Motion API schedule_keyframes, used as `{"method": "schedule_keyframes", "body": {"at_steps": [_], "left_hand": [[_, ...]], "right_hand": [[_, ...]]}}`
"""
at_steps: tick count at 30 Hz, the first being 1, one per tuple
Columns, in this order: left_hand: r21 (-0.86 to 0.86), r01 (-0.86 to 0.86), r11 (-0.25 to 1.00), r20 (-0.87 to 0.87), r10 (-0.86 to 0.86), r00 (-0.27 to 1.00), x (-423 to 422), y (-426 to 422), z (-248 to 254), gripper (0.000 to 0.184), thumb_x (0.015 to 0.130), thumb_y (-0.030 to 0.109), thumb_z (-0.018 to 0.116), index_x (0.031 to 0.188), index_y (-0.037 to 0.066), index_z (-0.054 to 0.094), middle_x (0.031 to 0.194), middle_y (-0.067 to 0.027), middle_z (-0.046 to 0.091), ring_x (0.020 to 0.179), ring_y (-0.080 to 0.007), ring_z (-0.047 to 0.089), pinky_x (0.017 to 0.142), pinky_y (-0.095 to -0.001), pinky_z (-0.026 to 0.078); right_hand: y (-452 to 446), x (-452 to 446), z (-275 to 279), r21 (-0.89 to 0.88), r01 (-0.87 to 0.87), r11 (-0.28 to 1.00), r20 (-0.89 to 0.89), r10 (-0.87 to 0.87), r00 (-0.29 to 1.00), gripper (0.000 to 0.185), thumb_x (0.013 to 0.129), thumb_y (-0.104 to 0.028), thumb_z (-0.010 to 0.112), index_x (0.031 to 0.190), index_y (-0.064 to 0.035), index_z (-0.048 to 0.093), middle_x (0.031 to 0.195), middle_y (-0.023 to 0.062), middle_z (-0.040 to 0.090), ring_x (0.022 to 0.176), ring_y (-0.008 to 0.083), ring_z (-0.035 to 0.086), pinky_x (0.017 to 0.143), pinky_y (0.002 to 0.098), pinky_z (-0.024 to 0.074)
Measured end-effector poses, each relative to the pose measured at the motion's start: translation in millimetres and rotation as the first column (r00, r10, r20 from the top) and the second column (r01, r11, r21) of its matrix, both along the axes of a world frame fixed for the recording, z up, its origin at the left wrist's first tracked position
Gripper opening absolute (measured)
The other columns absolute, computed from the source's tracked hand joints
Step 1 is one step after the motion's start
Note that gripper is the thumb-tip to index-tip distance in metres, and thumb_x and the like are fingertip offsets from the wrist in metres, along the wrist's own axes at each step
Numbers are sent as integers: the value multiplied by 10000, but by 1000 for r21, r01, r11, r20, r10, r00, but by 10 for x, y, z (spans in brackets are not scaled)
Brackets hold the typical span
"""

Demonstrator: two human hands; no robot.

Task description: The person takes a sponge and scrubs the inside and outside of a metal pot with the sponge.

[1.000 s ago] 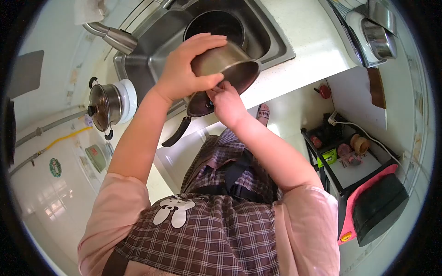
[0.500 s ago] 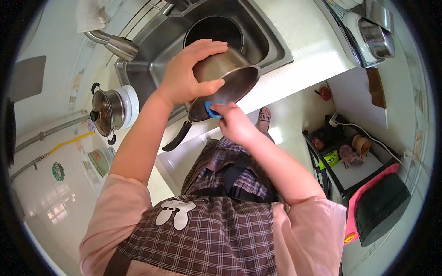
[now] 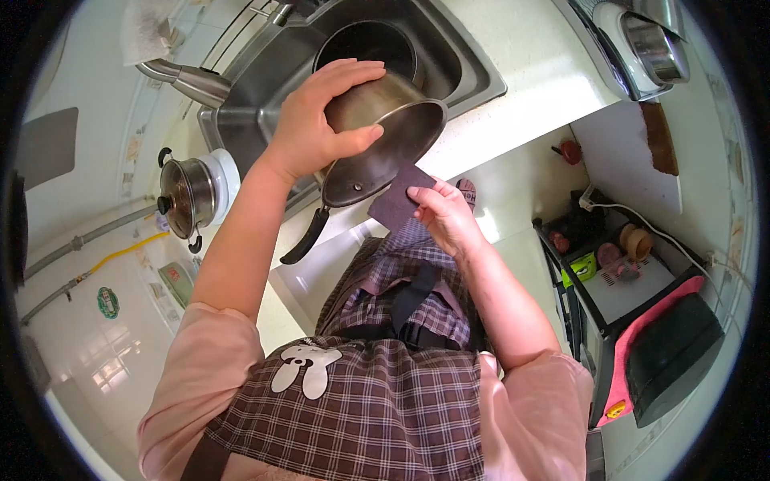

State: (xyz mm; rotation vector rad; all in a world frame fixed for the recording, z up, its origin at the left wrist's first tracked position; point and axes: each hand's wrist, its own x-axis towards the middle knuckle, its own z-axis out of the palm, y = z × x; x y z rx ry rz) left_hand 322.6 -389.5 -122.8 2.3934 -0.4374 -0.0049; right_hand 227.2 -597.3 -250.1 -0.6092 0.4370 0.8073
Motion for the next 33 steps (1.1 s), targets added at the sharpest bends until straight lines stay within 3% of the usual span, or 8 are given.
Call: {"method": "schedule_keyframes", "body": {"at_steps": [4,7,11,14,17,19,22,33], "left_hand": [[-3,-37,999,11,37,999,0,6,-57,570,650,349,758,1167,131,660,1235,-35,643,1216,-264,549,1003,-389,454],[4,-49,999,18,49,999,-5,21,-72,579,641,405,762,1155,153,671,1236,-14,647,1220,-264,548,994,-402,464],[-16,-50,999,16,50,999,-6,61,-91,586,637,387,767,1162,146,667,1242,-23,644,1226,-270,542,1000,-402,460],[-37,-3,999,16,4,1000,-31,74,-52,584,667,262,743,1206,67,631,1261,-84,626,1230,-280,534,1057,-384,404],[-54,0,999,17,0,1000,-30,76,-50,592,660,260,740,1207,64,629,1265,-85,624,1240,-287,526,1065,-388,395],[-50,-2,999,5,3,1000,-44,50,-33,596,657,262,737,1207,60,627,1267,-88,622,1244,-290,521,1071,-392,388],[-69,-12,998,7,12,1000,-88,77,-51,608,650,267,732,1209,56,624,1269,-92,619,1243,-295,518,1076,-398,381],[-103,-4,995,20,6,1000,-107,102,-56,625,630,264,722,1212,59,625,1262,-108,616,1230,-301,520,1070,-399,382]], "right_hand": [[77,-12,172,-6,53,999,-60,-53,997,241,883,-113,623,1078,28,623,997,141,685,815,218,664,785,330,553],[13,1,124,74,-30,997,-74,35,997,234,894,-97,593,1093,26,584,961,117,682,787,204,667,777,328,559],[34,-65,28,-201,-107,974,108,131,985,248,789,18,593,1026,-3,523,868,63,586,810,188,647,803,349,546],[56,-68,49,-477,-136,868,444,372,815,331,750,63,590,1056,-29,504,917,59,556,910,154,612,821,331,521],[181,41,181,-716,236,657,676,568,469,334,711,57,617,1032,-33,602,1076,121,588,929,246,593,809,361,502],[217,146,219,-753,474,457,608,759,235,325,693,25,634,1009,-30,680,1147,127,615,904,318,584,796,387,508],[295,94,97,-759,521,391,515,849,113,335,716,-10,629,1047,-28,681,1110,98,645,899,307,588,797,395,514],[350,-24,249,-834,364,415,471,879,76,466,716,-15,589,1181,-1,621,1136,125,577,892,323,569,771,389,517]]}}
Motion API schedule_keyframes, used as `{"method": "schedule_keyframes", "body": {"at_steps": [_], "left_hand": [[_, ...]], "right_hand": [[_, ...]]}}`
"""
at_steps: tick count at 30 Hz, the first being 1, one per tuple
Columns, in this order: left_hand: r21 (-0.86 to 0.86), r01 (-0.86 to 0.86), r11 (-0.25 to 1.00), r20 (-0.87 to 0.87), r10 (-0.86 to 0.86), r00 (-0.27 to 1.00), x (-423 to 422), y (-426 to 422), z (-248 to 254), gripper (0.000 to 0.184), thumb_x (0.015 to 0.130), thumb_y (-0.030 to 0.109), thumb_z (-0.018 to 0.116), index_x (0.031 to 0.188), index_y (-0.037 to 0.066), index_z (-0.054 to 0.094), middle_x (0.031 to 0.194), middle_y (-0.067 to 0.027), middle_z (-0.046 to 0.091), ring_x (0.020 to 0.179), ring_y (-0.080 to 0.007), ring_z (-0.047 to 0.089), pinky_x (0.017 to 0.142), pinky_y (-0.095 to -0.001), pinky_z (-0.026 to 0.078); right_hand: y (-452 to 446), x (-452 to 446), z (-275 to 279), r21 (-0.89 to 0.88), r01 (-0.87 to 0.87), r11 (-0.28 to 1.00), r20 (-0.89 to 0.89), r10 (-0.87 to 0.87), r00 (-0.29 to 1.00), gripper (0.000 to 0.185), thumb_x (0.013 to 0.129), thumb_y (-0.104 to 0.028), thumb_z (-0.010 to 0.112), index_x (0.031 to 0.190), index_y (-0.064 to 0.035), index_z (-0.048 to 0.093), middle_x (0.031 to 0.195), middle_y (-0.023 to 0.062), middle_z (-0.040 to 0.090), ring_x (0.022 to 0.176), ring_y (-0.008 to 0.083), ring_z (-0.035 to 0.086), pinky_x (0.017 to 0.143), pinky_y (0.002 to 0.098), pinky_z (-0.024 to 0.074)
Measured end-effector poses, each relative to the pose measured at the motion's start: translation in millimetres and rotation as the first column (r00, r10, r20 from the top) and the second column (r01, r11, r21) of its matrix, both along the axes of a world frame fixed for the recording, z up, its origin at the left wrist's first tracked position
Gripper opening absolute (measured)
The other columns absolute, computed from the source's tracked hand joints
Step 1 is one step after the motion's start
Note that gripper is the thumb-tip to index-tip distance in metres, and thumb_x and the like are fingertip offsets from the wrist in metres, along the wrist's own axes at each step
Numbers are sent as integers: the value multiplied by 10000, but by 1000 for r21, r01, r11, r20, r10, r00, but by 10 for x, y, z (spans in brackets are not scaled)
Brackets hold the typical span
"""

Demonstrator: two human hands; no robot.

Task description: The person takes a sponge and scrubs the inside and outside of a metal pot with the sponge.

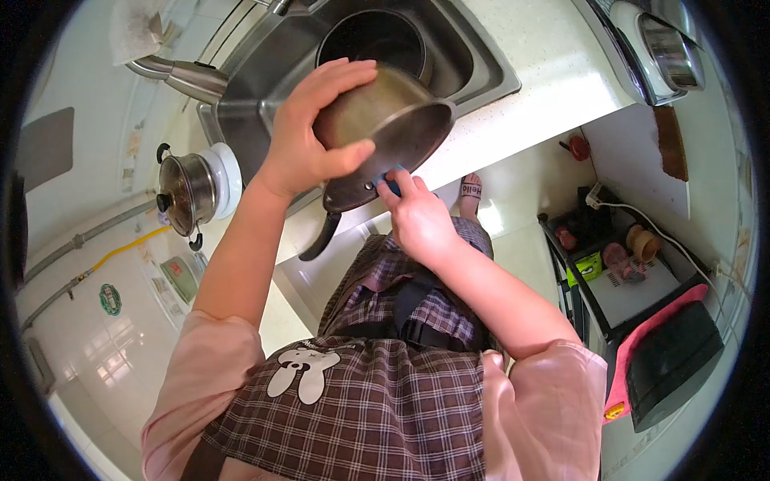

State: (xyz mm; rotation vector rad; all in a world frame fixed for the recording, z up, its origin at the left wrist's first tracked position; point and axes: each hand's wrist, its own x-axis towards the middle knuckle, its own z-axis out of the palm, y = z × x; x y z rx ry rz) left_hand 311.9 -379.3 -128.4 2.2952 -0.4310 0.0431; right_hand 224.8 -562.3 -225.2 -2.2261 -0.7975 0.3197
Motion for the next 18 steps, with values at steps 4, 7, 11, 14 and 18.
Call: {"method": "schedule_keyframes", "body": {"at_steps": [4,7,11,14,18], "left_hand": [[3,15,1000,12,-15,1000,-36,32,-9,627,635,264,715,1218,57,619,1258,-116,615,1217,-299,526,1062,-397,389],[-63,-26,998,-40,23,999,18,133,-81,637,638,272,712,1229,55,611,1261,-115,614,1205,-304,532,1063,-403,386],[-55,6,998,-26,-8,1000,-6,168,-65,643,634,287,714,1225,53,617,1268,-103,615,1232,-310,519,1075,-413,376],[-20,61,998,-2,-61,998,15,73,-28,648,633,310,712,1218,48,621,1270,-95,617,1249,-314,511,1083,-417,369],[17,88,996,-27,-87,996,50,39,8,665,633,338,706,1220,38,617,1276,-102,613,1251,-311,511,1092,-416,360]], "right_hand": [[171,136,-117,144,28,989,-11,-26,1000,445,715,4,577,1153,-23,648,1027,112,542,912,315,574,779,393,515],[20,157,-74,152,14,988,-50,-6,999,406,719,17,565,1104,-36,681,972,110,539,909,314,577,780,391,512],[54,117,-56,165,57,985,-62,-47,997,385,711,35,573,1062,-52,706,933,114,541,887,318,580,766,393,510],[230,152,-61,243,106,964,-196,-58,979,312,757,27,586,1039,-34,705,949,133,545,899,333,582,794,397,503],[304,39,5,449,212,868,-402,-16,916,249,790,38,580,1013,-1,684,973,187,573,921,368,588,813,420,505]]}}
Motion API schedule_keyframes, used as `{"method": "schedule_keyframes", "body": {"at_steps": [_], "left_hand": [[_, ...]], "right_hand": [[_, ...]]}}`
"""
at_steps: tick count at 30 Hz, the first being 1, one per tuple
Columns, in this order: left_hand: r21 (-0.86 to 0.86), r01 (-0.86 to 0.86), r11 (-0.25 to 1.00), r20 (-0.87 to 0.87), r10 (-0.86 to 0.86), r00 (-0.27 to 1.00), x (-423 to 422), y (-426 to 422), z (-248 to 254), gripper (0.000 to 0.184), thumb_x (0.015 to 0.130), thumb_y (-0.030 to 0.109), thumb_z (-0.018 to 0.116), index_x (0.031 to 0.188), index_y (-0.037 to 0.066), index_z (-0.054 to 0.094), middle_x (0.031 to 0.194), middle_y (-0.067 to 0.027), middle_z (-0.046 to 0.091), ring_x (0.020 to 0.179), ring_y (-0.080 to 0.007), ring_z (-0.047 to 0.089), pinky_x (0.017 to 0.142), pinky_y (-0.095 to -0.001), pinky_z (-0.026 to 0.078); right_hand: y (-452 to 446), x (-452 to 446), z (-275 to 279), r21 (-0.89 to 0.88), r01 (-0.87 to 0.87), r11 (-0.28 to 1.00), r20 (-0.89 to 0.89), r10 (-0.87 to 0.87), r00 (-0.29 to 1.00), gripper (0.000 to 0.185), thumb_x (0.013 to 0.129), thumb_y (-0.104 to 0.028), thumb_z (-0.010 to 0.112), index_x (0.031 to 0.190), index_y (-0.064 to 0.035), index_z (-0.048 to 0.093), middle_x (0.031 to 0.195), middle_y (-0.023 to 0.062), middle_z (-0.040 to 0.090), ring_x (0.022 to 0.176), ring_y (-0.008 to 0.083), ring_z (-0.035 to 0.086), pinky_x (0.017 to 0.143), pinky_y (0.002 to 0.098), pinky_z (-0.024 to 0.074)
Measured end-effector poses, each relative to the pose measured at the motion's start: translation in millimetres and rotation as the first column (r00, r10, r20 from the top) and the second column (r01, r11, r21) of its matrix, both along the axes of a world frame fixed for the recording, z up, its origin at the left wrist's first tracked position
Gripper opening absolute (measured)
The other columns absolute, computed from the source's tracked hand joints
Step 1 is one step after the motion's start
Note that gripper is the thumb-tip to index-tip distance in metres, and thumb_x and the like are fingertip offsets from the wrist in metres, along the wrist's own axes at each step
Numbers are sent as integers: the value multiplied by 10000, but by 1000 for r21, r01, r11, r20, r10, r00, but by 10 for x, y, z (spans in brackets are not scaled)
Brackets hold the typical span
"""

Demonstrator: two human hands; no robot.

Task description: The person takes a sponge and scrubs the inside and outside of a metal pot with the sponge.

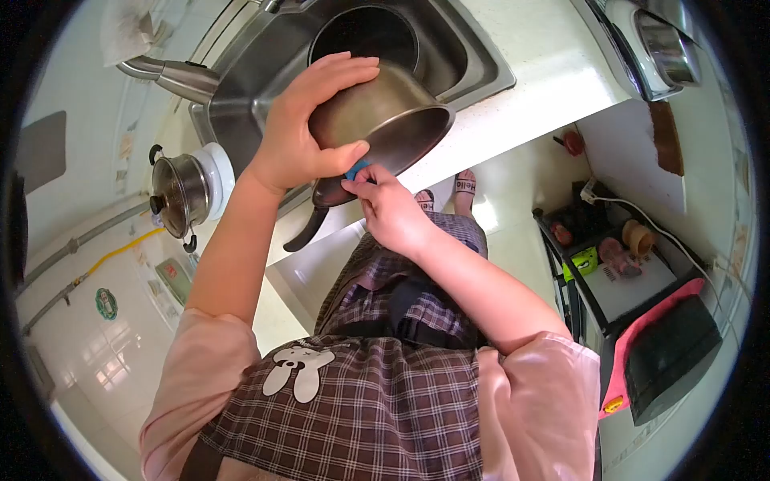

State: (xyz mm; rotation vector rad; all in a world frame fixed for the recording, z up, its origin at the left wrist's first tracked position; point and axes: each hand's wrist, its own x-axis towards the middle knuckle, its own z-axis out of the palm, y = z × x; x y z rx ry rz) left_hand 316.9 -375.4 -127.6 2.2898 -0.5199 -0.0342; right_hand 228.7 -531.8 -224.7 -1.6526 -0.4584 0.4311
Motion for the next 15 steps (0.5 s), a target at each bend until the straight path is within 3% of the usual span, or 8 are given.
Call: {"method": "schedule_keyframes", "body": {"at_steps": [3,10,12,15], "left_hand": [[-56,-45,997,-27,44,999,-37,98,-56,675,632,342,706,1227,37,612,1285,-114,607,1257,-306,508,1097,-416,352],[-52,-25,998,11,26,1000,-24,148,-89,700,653,415,692,1233,31,606,1280,-136,604,1261,-315,503,1104,-429,339],[-75,-17,997,24,19,1000,-14,132,-79,659,609,331,739,1205,72,627,1263,-84,623,1249,-322,513,1069,-426,389],[-83,-19,996,31,21,999,-17,171,-105,650,591,291,757,1196,87,635,1251,-64,633,1245,-324,515,1057,-422,405]], "right_hand": [[6,122,-157,-243,93,966,157,-56,986,245,802,43,582,1028,11,669,979,211,587,916,386,596,824,432,503],[102,168,-118,-119,58,991,-13,-60,998,152,821,-3,604,952,12,680,942,225,637,878,401,622,809,444,511],[224,117,3,45,71,996,-153,-63,986,106,827,-50,629,900,-5,691,898,198,672,864,387,630,812,451,505],[140,165,5,-66,14,998,-85,-19,996,90,824,-76,641,876,-34,702,898,175,683,866,378,629,800,441,503]]}}
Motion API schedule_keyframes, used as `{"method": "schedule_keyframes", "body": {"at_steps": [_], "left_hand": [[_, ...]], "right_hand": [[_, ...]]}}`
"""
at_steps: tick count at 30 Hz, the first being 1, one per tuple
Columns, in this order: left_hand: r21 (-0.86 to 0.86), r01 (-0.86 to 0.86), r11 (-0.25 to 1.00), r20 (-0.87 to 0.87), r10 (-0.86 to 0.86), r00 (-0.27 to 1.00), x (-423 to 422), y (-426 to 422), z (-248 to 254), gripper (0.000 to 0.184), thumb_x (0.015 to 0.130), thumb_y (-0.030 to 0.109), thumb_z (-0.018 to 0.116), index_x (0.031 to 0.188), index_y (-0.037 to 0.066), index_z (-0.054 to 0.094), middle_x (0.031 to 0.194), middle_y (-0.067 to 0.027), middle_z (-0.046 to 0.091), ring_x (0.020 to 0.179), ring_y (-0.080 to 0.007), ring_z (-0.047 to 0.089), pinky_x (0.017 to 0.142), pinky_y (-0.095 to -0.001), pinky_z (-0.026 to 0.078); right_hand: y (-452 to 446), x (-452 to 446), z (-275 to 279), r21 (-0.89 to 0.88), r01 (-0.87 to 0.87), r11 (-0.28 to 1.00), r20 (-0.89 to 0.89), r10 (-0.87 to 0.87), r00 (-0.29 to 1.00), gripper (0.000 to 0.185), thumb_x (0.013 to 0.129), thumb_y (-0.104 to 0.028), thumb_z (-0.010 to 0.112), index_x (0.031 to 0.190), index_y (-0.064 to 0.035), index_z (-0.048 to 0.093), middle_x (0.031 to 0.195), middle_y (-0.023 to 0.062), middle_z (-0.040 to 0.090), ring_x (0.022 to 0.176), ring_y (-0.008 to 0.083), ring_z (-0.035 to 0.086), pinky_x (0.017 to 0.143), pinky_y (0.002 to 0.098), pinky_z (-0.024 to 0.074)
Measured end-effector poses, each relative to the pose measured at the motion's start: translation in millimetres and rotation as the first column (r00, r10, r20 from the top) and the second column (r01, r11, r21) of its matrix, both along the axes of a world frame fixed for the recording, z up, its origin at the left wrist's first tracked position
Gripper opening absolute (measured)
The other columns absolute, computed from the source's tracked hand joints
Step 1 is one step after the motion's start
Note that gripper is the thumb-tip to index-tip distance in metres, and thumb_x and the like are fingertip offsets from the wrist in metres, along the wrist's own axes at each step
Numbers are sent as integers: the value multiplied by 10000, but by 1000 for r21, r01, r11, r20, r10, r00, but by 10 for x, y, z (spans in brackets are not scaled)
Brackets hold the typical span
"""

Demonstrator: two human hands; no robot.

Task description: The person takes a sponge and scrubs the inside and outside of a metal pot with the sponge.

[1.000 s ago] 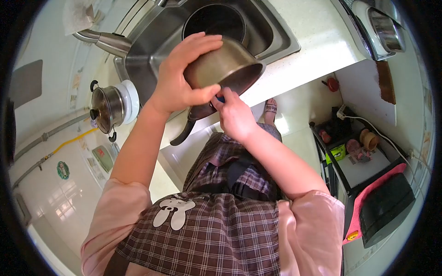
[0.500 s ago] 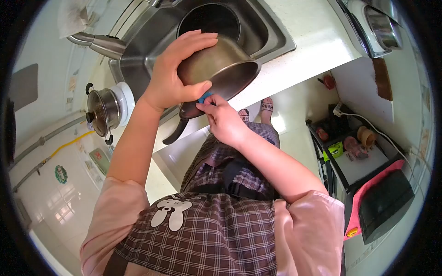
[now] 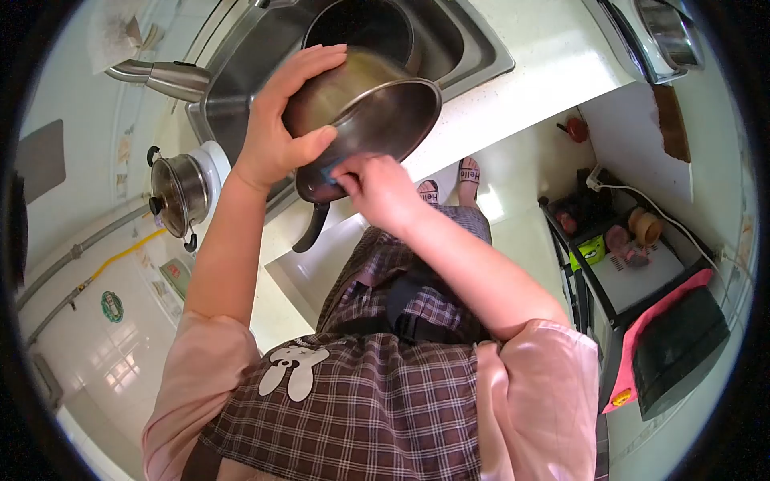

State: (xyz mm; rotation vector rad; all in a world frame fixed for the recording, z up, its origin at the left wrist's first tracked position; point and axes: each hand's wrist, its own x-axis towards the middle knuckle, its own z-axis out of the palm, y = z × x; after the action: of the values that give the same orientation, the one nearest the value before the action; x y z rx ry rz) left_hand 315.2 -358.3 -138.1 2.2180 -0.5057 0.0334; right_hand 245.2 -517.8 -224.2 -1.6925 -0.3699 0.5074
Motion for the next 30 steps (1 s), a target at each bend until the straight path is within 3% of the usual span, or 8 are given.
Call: {"method": "schedule_keyframes", "body": {"at_steps": [4,9,13,16,20,23,26,30], "left_hand": [[-33,-15,999,0,15,1000,-44,49,-22,657,598,299,746,1206,78,631,1252,-69,630,1250,-318,508,1064,-417,394],[-38,-1,999,-16,1,1000,0,31,-9,660,612,313,738,1215,69,626,1257,-93,625,1252,-313,508,1067,-418,390],[-115,-15,993,-49,10,999,5,50,-51,646,627,308,727,1215,62,626,1264,-113,619,1249,-304,513,1067,-413,388],[-60,32,998,-20,-33,999,29,31,-18,639,638,303,721,1220,57,622,1271,-118,614,1243,-304,516,1065,-408,387],[-77,-10,997,-45,6,999,33,42,-38,640,641,303,720,1222,54,620,1271,-120,613,1235,-305,522,1060,-404,392],[-147,-42,988,-94,28,995,25,76,-60,638,640,297,722,1222,59,622,1267,-115,616,1226,-302,530,1053,-400,401],[-158,-58,986,-115,40,993,13,60,-24,632,634,287,731,1216,63,626,1258,-102,624,1221,-301,536,1047,-398,409],[-13,17,1000,-51,-17,999,39,-43,29,626,650,322,722,1206,51,627,1264,-103,620,1231,-298,530,1062,-403,391]], "right_hand": [[55,135,-147,-391,61,918,439,127,890,99,796,-102,678,864,-35,706,873,129,704,848,317,646,777,402,508],[329,159,112,125,73,989,-214,-45,976,113,753,-136,652,845,-122,717,799,119,686,806,291,655,765,404,483],[125,302,-389,-480,72,874,498,204,843,169,688,-104,675,849,-131,721,824,126,705,809,306,678,753,383,524],[189,379,-252,-594,-5,804,301,228,926,149,712,-128,673,854,-130,720,840,126,708,827,305,680,774,390,525],[306,286,-11,-56,-70,996,-146,61,987,105,760,-145,660,831,-103,726,859,128,713,882,305,682,821,391,529],[209,387,-249,-533,-58,844,226,208,952,120,777,-162,648,830,-84,722,866,143,710,907,325,674,830,395,526],[313,468,-161,-418,-115,901,-69,94,993,121,784,-166,649,830,-79,719,874,159,706,927,337,665,840,400,522],[327,338,-223,-189,-49,981,84,66,994,114,791,-158,645,845,-97,726,866,178,701,866,339,678,838,417,519]]}}
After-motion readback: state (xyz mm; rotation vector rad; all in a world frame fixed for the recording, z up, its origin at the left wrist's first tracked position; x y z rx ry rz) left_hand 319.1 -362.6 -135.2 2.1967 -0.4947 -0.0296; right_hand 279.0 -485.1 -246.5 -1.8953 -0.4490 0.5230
